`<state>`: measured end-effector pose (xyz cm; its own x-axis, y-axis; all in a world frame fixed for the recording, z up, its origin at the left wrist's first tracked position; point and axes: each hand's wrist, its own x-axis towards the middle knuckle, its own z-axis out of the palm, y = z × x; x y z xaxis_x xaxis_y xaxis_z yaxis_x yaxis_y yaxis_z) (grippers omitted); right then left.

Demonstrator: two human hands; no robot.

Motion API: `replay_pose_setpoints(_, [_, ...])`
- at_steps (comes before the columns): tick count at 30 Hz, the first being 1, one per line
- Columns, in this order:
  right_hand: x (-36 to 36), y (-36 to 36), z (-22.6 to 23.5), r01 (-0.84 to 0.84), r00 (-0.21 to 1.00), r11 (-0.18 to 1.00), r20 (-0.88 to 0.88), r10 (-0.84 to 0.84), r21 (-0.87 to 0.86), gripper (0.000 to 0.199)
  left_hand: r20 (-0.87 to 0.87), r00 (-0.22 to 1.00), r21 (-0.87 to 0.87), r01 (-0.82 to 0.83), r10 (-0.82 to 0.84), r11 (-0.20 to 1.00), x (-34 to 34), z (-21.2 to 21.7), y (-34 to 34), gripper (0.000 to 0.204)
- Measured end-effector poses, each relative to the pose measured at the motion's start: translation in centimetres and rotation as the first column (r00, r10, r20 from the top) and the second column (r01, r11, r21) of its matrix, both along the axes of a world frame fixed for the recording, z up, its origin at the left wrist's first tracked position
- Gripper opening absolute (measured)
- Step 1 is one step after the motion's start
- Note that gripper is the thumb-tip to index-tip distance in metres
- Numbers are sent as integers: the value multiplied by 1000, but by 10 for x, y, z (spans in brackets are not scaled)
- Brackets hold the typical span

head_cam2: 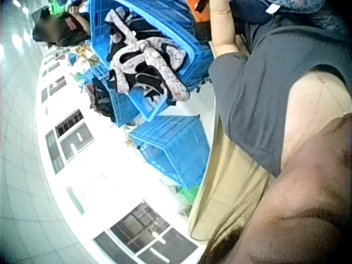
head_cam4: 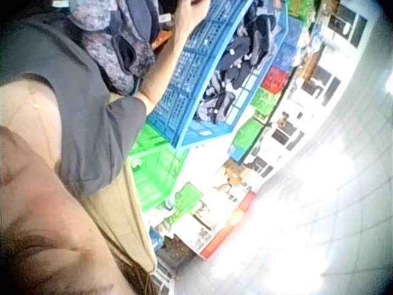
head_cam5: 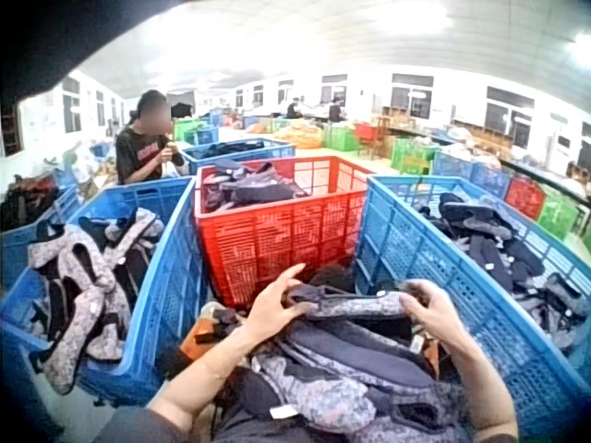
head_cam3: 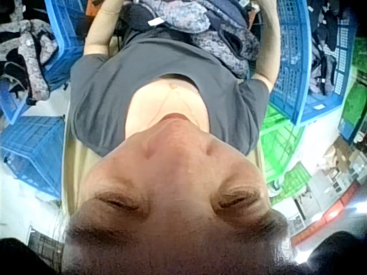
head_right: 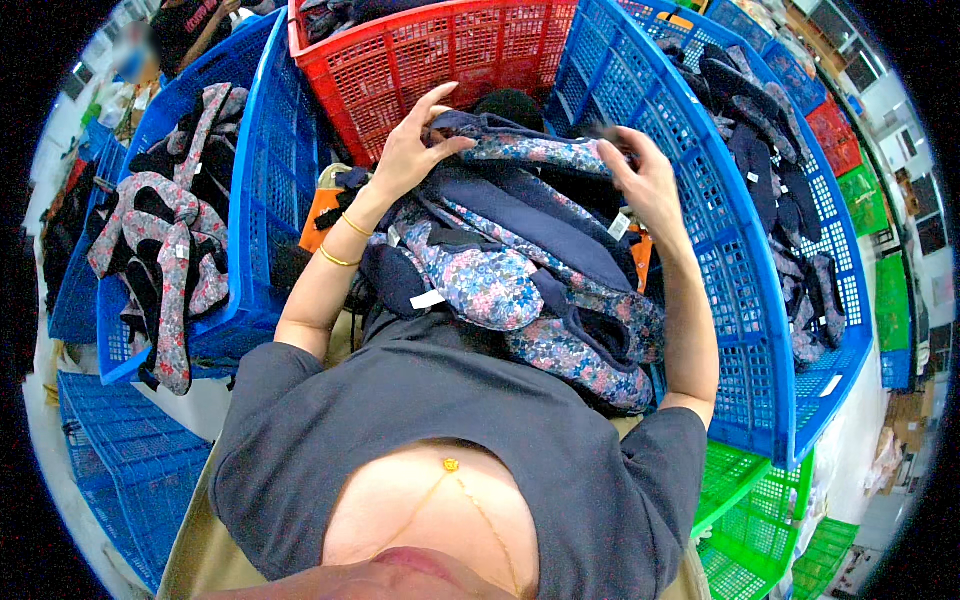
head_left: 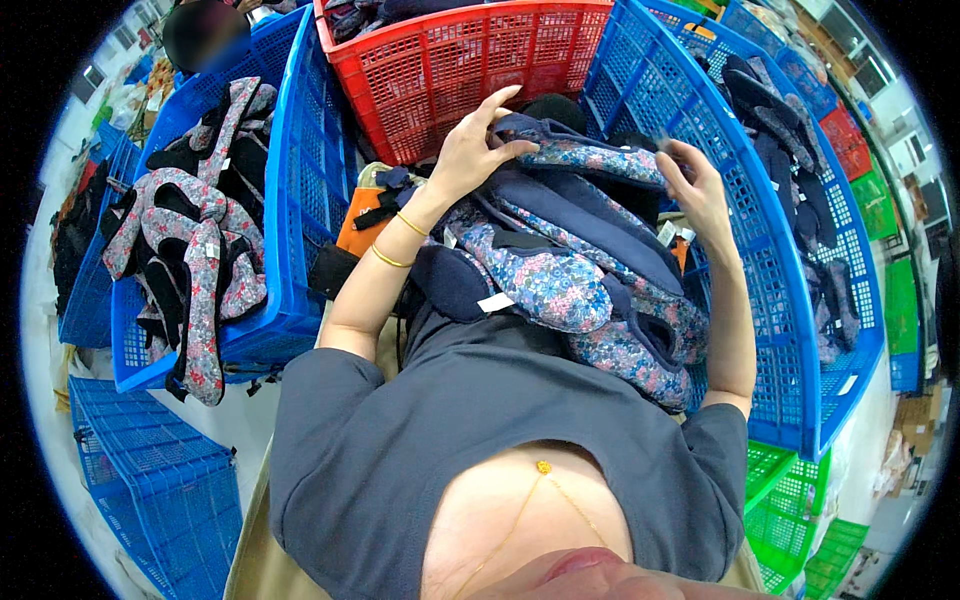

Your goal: The person picks up floral-patterned slippers from a blue plastic crate and inspects them by hand. They turn the slippers over to check the soles and examine the fabric and straps, then place them back into the crate. The process is repeated for several slippers in a repetitive sequence.

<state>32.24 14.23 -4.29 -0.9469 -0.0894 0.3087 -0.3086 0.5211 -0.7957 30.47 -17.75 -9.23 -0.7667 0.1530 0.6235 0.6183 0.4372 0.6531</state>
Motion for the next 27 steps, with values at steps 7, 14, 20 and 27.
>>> replay_pose_setpoints(7, [28,-87,23,-74,582,704,543,605,-706,35,-303,950,-164,26,-75,986,-15,7,-1,29])
replay_pose_setpoints(14, [34,-104,4,143,464,620,605,647,-772,44,-228,970,-99,58,-79,993,-10,-6,-4,23])
replay_pose_setpoints(20, [29,-100,-7,184,486,561,571,662,-807,43,183,912,126,348,-367,929,-6,-8,-14,41])
replay_pose_setpoints(27, [28,-92,-11,98,589,680,593,549,-727,40,358,921,112,123,-155,986,-4,5,0,29])
